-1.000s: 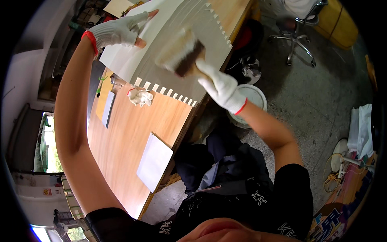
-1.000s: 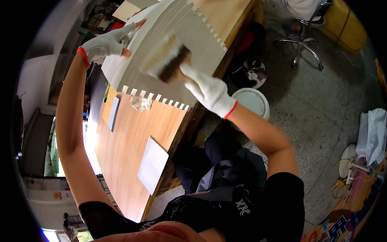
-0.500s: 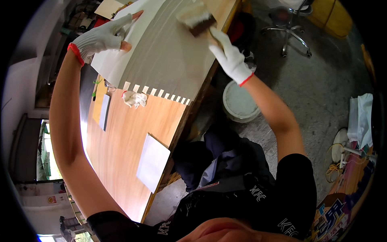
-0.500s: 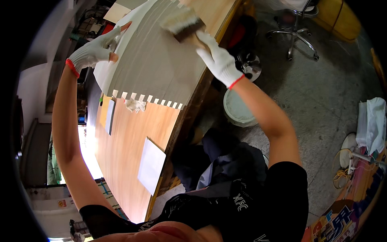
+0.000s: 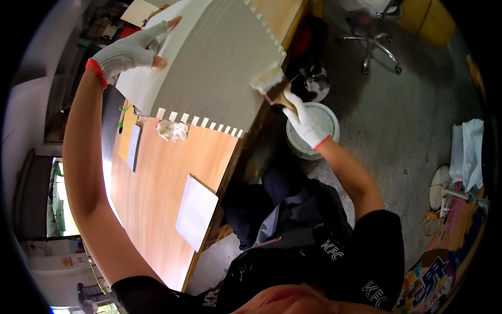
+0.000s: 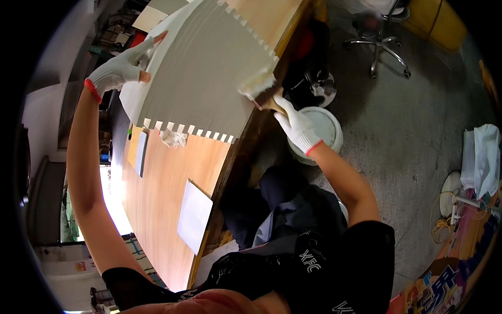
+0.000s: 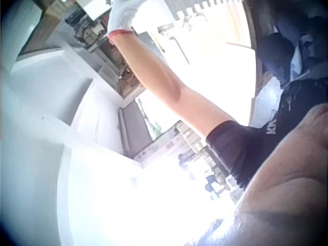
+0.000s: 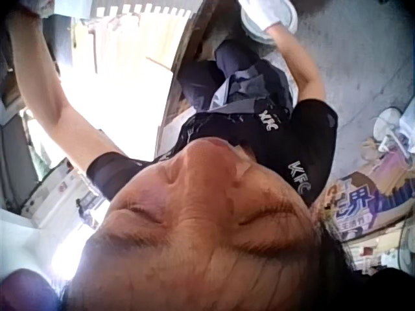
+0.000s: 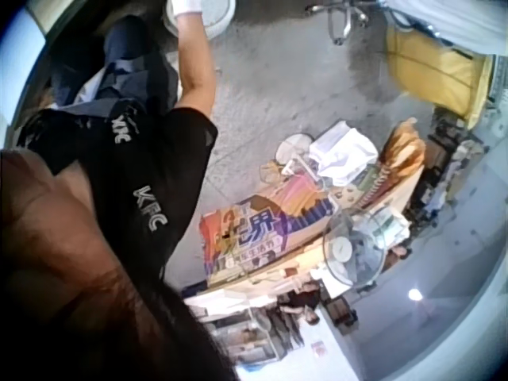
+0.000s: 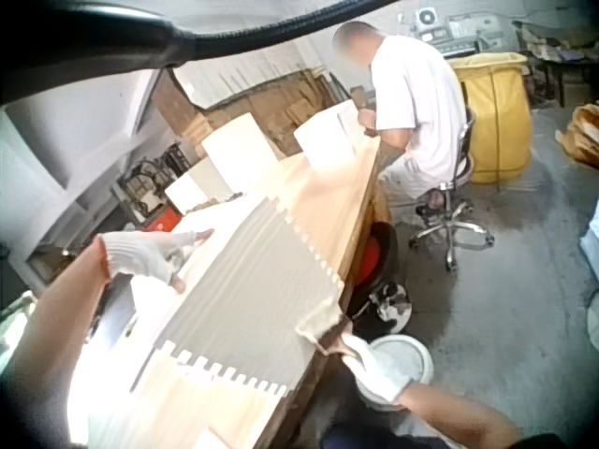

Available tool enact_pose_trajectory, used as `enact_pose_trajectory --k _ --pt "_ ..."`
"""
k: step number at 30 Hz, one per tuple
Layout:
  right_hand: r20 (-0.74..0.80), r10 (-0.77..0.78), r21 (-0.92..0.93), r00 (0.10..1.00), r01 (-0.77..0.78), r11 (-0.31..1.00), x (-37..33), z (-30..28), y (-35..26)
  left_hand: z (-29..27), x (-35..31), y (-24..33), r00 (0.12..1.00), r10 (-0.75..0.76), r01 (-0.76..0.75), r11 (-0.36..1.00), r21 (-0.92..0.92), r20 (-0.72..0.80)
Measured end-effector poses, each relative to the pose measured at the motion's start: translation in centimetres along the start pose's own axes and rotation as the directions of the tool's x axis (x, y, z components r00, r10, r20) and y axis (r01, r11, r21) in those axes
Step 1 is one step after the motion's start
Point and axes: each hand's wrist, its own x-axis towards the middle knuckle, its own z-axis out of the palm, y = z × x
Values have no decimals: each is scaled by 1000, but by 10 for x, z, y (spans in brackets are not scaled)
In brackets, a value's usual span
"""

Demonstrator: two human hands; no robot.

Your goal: The person applies glue to the spine of a white notebook using a brush, then presses a blue cover onto the glued spine. They repeat this process for multiple notebooks, stacking the finished items on the table.

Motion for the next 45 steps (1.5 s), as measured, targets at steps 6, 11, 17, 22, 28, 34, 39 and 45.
enact_pose_trajectory --k 6,11,17,22,28,34,39,45 --pt "-304 -162 -34 939 159 987 -25 -43 6 5 -4 -4 999 49 -49 999 4 -10" --pt "-362 -71 256 930 172 951 16 -62 -26 3 -9 20 991 -128 129 991 -42 26" --pt "-50 28 -241 998 -39 970 -14 31 3 1 -2 20 999 -47 46 994 100 0" --pt "-395 -316 53 863 364 930 -29 14 13 4 -5 3 999 30 -28 998 58 -29" --pt "-314 -193 113 930 238 965 55 0 -44 5 -7 4 999 41 -41 999 31 -2" --pt "-17 -22 -7 1000 22 1000 -4 -10 6 7 -4 -5 997 55 -51 996 68 -57" --pt "77 358 613 931 -327 719 58 -23 -39 8 -11 -8 998 54 -54 998 11 -25" --pt "164 240 693 957 -284 662 -18 20 -82 3 -5 -4 999 52 -51 997 64 -7"
